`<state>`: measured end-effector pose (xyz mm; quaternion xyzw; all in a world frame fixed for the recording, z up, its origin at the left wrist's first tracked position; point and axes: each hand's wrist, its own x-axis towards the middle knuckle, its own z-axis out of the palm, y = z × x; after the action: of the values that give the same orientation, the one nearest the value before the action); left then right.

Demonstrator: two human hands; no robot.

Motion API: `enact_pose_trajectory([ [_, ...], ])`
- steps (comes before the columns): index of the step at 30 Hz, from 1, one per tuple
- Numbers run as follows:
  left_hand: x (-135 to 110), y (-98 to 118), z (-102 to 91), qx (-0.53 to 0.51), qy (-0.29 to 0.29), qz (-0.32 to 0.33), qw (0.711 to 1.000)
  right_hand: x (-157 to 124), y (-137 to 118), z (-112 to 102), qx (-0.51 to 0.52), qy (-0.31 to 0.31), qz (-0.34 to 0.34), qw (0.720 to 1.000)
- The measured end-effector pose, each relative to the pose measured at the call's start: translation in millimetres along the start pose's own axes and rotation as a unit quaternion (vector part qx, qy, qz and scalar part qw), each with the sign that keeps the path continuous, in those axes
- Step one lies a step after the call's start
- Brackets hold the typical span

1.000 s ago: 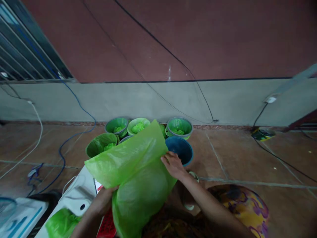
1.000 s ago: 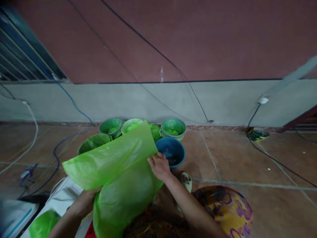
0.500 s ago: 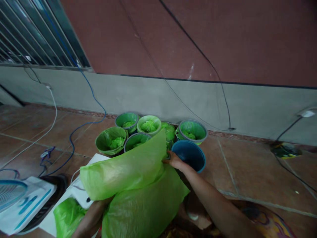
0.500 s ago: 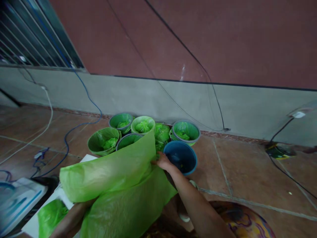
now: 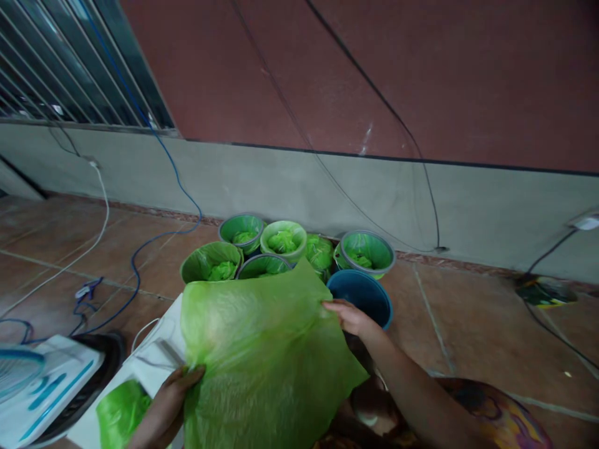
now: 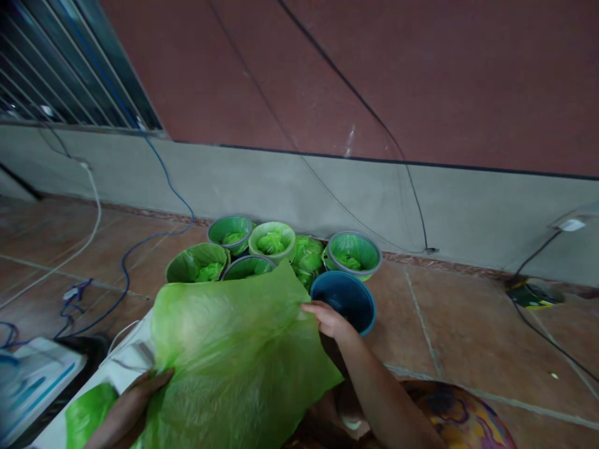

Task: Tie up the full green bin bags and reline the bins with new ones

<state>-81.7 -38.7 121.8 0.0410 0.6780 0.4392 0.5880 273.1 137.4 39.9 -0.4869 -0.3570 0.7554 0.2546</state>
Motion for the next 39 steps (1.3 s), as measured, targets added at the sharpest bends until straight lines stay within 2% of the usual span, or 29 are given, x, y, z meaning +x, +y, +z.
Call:
enact_pose_trajectory([
  [3, -0.8, 15.1, 4.1, -0.006, 0.019, 0.071, 0.997, -29.8, -23.9, -19.7, 0.05, 0.031, -0.067, 0.996],
  [5, -2.7, 27.2, 12.8, -0.013, -0.003, 0.139, 0.99, -50.8, -41.3, -29.8, 0.052, 0.074, -0.131, 0.987],
  [7, -7.5, 39.6, 25.5, -0.004, -0.02, 0.198, 0.98, -71.3, -58.5, -35.5, 0.053, 0.111, -0.186, 0.975],
  [10, -20.7, 56.9, 44.1, 0.029, -0.012, 0.264, 0.964, -101.3, -82.0, -36.8, 0.049, 0.14, -0.249, 0.957],
  [12, -30.9, 66.9, 51.5, 0.054, -0.021, 0.299, 0.953, -119.3, -94.1, -35.0, 0.035, 0.135, -0.274, 0.951],
  [16, -44.5, 82.8, 54.4, 0.11, -0.065, 0.34, 0.932, -140.9, -106.4, -35.0, 0.003, 0.092, -0.277, 0.956],
  [19, -43.0, 89.1, 51.8, 0.198, -0.039, 0.375, 0.905, -141.4, -106.5, -42.5, -0.045, 0.092, -0.284, 0.953],
  [21, -37.1, 90.6, 49.1, 0.274, -0.003, 0.428, 0.861, -137.6, -104.3, -49.4, -0.1, 0.108, -0.293, 0.945],
  [24, -27.2, 90.9, 44.8, 0.404, 0.062, 0.509, 0.758, -133.6, -99.9, -56.7, -0.225, 0.168, -0.314, 0.907],
  [28, -22.5, 92.4, 42.7, 0.514, 0.135, 0.601, 0.597, -140.3, -96.5, -55.5, -0.432, 0.257, -0.348, 0.791],
  [30, -25.7, 93.5, 42.4, 0.526, 0.148, 0.628, 0.554, -148.5, -96.2, -52.8, -0.478, 0.284, -0.355, 0.752],
  [31, -28.7, 93.7, 42.0, 0.515, 0.152, 0.64, 0.549, -153.3, -96.3, -51.8, -0.483, 0.293, -0.361, 0.742],
  [32, -32.4, 93.5, 41.4, 0.491, 0.15, 0.652, 0.558, -158.4, -96.3, -51.1, -0.478, 0.295, -0.371, 0.739],
  [33, -36.5, 92.8, 40.5, 0.456, 0.14, 0.662, 0.578, -163.4, -96.1, -50.9, -0.464, 0.291, -0.388, 0.742],
  [34, -40.5, 91.5, 39.5, 0.411, 0.117, 0.667, 0.611, -168.1, -95.8, -50.7, -0.44, 0.279, -0.407, 0.751],
  [36, -46.7, 87.3, 38.1, 0.295, 0.042, 0.649, 0.7, -175.2, -94.1, -49.6, -0.366, 0.24, -0.44, 0.784],
  [38, -49.1, 81.5, 39.2, 0.189, -0.018, 0.594, 0.782, -177.5, -91.1, -45.1, -0.268, 0.209, -0.456, 0.823],
  [39, -49.2, 78.4, 41.1, 0.157, -0.02, 0.566, 0.809, -176.6, -89.3, -41.2, -0.217, 0.208, -0.454, 0.839],
])
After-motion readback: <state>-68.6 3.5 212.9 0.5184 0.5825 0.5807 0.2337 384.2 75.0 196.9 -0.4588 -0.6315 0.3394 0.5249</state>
